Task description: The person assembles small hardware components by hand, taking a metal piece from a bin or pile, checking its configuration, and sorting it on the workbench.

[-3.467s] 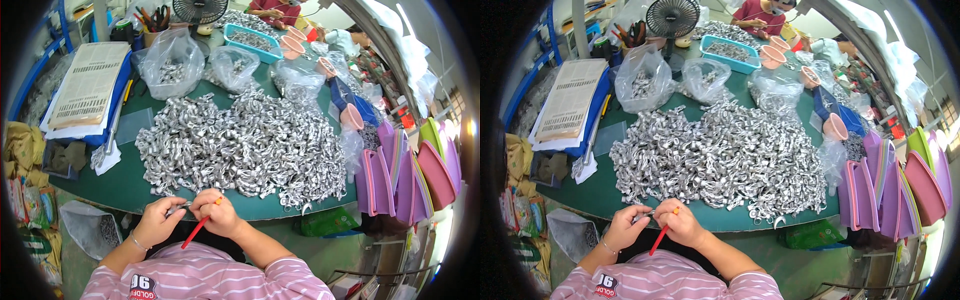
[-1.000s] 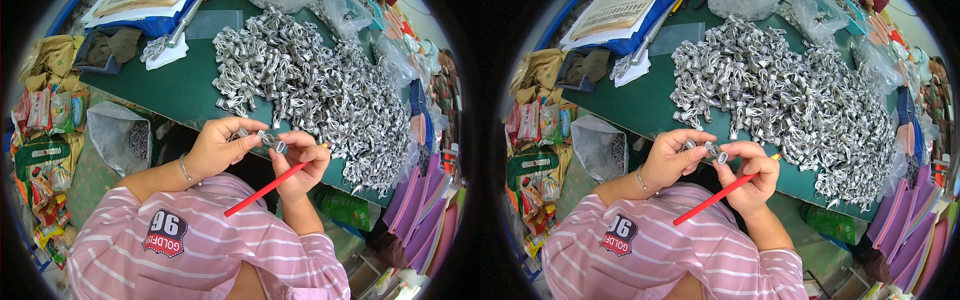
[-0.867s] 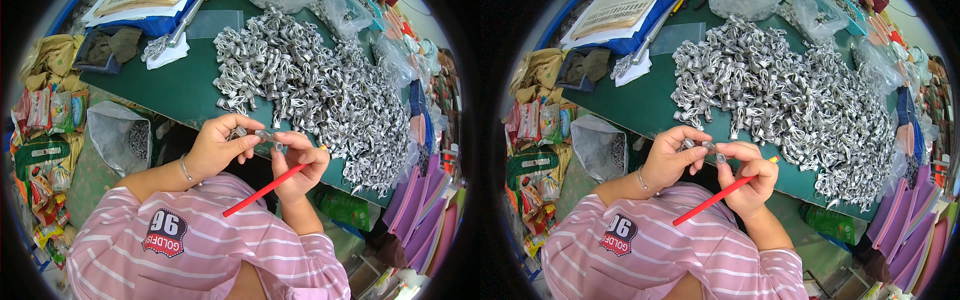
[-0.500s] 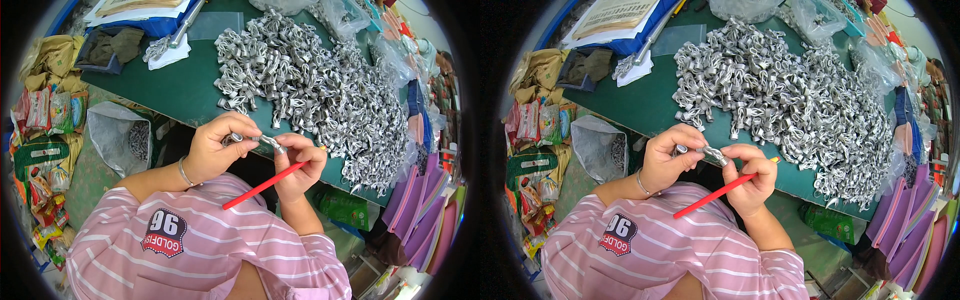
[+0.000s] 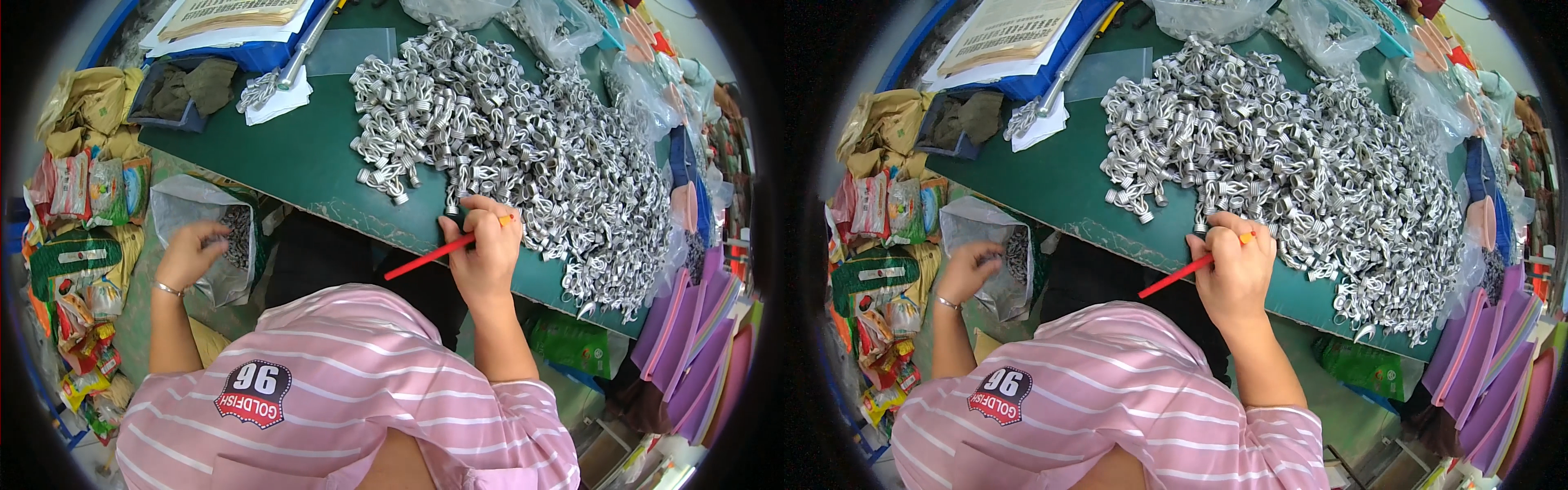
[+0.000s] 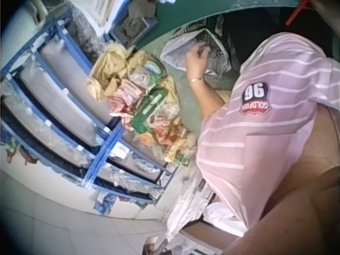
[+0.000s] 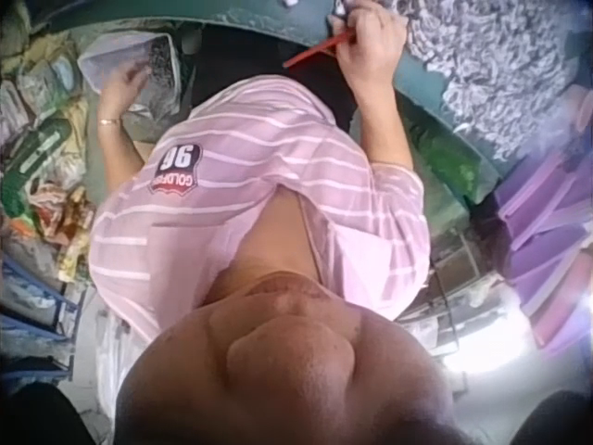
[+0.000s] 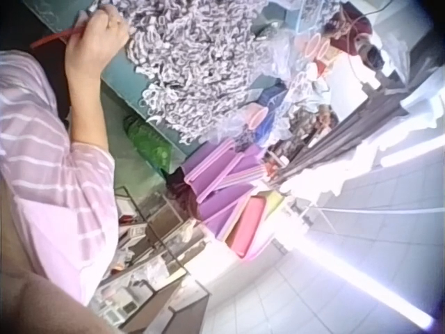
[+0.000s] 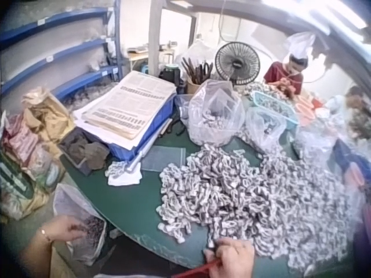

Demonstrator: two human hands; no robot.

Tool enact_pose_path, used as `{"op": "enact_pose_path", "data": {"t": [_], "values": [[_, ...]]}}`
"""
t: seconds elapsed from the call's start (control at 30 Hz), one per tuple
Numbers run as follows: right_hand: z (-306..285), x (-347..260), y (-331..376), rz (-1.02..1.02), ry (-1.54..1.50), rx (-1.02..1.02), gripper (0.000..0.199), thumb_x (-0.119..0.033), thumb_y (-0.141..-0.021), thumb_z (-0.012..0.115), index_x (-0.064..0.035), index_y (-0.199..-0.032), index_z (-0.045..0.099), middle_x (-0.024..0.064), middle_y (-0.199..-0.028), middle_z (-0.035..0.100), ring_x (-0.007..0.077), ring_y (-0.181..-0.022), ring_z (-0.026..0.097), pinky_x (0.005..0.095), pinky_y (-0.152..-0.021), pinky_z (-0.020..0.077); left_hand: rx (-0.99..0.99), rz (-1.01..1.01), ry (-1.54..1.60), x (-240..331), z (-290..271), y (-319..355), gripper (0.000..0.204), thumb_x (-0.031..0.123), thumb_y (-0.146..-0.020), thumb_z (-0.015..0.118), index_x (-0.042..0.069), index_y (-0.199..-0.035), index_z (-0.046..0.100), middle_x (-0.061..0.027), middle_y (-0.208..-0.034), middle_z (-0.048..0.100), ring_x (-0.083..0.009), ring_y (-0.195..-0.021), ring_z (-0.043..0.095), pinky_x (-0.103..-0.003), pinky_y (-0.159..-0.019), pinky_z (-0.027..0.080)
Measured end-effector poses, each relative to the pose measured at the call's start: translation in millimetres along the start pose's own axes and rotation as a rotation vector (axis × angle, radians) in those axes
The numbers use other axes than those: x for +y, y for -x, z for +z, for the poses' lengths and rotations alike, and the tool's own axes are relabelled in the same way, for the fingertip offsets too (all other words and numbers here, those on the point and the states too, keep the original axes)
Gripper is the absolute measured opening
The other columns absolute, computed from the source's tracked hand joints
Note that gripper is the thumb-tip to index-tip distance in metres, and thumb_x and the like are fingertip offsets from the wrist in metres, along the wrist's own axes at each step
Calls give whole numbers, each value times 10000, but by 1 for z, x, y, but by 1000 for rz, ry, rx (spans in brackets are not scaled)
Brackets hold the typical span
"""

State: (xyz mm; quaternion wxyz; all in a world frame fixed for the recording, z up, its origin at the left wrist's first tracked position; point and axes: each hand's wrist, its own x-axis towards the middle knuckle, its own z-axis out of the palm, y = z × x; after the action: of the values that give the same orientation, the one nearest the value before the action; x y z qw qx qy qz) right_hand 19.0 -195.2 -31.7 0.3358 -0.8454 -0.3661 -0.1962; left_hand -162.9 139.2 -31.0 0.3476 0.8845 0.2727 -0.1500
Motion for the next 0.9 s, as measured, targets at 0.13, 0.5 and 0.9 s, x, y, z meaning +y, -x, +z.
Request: {"op": "enact_pose_path", "data": {"t": [0.13,0.5,0.9], "values": [[-3,1,-1,-25,114,-55,270,-18,-651,697,-68,-730,444,81,-828,599,262,-650,521,365,-624,377,-98,181,-246,-3,2,0,211,102,-721,665,6,-905,630,-120,-873,635,-187,-722,611,-275,-617,465],[-17,-12,10,682,-1201,44,215,67,-807,555,-49,-758,381,162,-909,583,159,-720,618,231,-601,525,-499,589,1008,175,99,-37,402,-22,-795,598,11,-1175,470,-66,-876,590,-109,-718,581,-224,-606,491],[-1,-12,13,579,-1443,136,259,111,-767,576,-55,-747,378,240,-1019,561,154,-807,577,275,-706,517,-74,985,655,185,96,-30,205,-39,-712,641,55,-891,668,-52,-784,548,-145,-695,537,-246,-611,449]]}}
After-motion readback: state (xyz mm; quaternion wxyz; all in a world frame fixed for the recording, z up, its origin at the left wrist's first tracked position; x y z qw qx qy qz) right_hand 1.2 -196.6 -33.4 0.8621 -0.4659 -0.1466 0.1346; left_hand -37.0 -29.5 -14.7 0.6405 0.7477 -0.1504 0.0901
